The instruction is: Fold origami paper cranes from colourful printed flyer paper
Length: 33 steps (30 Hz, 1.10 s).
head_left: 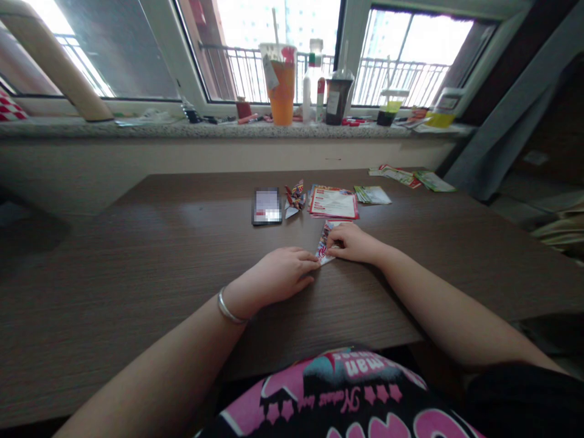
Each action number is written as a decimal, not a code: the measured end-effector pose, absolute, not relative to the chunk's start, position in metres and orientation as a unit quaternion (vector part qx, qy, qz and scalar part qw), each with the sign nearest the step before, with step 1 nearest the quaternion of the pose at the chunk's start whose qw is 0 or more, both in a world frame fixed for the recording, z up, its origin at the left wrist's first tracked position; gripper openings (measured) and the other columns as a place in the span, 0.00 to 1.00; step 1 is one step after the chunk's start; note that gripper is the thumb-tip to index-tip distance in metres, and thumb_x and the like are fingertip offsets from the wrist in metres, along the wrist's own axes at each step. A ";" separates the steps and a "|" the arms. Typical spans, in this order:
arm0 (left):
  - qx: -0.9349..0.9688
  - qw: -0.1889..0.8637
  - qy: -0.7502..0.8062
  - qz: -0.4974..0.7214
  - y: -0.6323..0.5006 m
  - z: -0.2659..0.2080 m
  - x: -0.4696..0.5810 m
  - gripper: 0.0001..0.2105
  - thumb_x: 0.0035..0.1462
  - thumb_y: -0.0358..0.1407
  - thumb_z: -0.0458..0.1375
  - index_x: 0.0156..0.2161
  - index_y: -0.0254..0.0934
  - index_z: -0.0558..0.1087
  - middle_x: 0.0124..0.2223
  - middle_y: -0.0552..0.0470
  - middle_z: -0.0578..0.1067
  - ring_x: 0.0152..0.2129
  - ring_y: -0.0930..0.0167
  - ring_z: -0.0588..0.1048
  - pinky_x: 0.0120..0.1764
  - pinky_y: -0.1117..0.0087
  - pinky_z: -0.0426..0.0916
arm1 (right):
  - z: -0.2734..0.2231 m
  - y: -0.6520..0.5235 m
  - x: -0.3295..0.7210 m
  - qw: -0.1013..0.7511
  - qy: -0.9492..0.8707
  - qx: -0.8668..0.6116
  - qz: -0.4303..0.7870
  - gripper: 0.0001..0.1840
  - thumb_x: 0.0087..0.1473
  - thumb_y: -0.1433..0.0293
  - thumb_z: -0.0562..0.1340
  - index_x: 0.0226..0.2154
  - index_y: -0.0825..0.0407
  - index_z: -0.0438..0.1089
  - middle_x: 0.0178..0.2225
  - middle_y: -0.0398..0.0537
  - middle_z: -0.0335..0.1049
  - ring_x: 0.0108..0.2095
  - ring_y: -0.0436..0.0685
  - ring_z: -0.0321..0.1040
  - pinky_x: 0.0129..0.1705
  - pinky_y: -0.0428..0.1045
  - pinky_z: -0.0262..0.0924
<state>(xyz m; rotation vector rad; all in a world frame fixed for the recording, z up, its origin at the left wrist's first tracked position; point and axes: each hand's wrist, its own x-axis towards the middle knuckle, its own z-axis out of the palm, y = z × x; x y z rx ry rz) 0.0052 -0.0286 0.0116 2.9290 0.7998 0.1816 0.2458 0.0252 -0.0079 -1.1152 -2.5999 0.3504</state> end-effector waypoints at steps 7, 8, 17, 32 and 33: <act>0.960 0.053 0.264 0.071 -0.029 0.013 0.006 0.14 0.64 0.35 0.52 0.50 0.38 0.75 0.51 0.48 0.77 0.48 0.66 0.74 0.54 0.63 0.66 | -0.007 0.026 0.244 0.118 -0.906 -0.393 0.103 0.08 0.54 0.65 0.64 0.31 0.52 0.75 0.33 0.48 0.75 0.36 0.55 0.68 0.41 0.49 0.54; 0.960 0.055 0.264 0.071 -0.029 0.013 0.006 0.14 0.64 0.35 0.52 0.50 0.38 0.75 0.51 0.49 0.77 0.48 0.66 0.74 0.54 0.64 0.66 | -0.007 0.026 0.243 0.116 -0.907 -0.394 0.095 0.08 0.54 0.64 0.64 0.31 0.52 0.75 0.33 0.48 0.75 0.36 0.56 0.68 0.42 0.49 0.54; 0.959 0.072 0.264 0.072 -0.027 0.013 0.006 0.13 0.63 0.34 0.52 0.50 0.38 0.75 0.50 0.49 0.77 0.48 0.67 0.74 0.54 0.64 0.65 | -0.005 0.023 0.241 0.097 -0.911 -0.396 0.067 0.09 0.55 0.64 0.63 0.32 0.52 0.75 0.36 0.49 0.75 0.39 0.58 0.68 0.46 0.51 0.53; 0.962 0.055 0.263 0.056 -0.029 0.020 0.005 0.12 0.63 0.32 0.50 0.42 0.37 0.77 0.42 0.49 0.79 0.42 0.67 0.76 0.49 0.65 0.68 | 0.000 0.017 0.240 0.079 -0.918 -0.387 0.025 0.10 0.56 0.62 0.61 0.32 0.51 0.73 0.36 0.51 0.74 0.41 0.60 0.66 0.46 0.53 0.52; 0.961 0.059 0.263 0.058 -0.029 0.020 0.005 0.12 0.64 0.33 0.50 0.42 0.38 0.77 0.41 0.49 0.79 0.42 0.68 0.76 0.49 0.66 0.68 | 0.000 0.016 0.240 0.078 -0.918 -0.388 0.022 0.10 0.57 0.62 0.61 0.32 0.51 0.73 0.36 0.51 0.74 0.42 0.61 0.66 0.47 0.53 0.52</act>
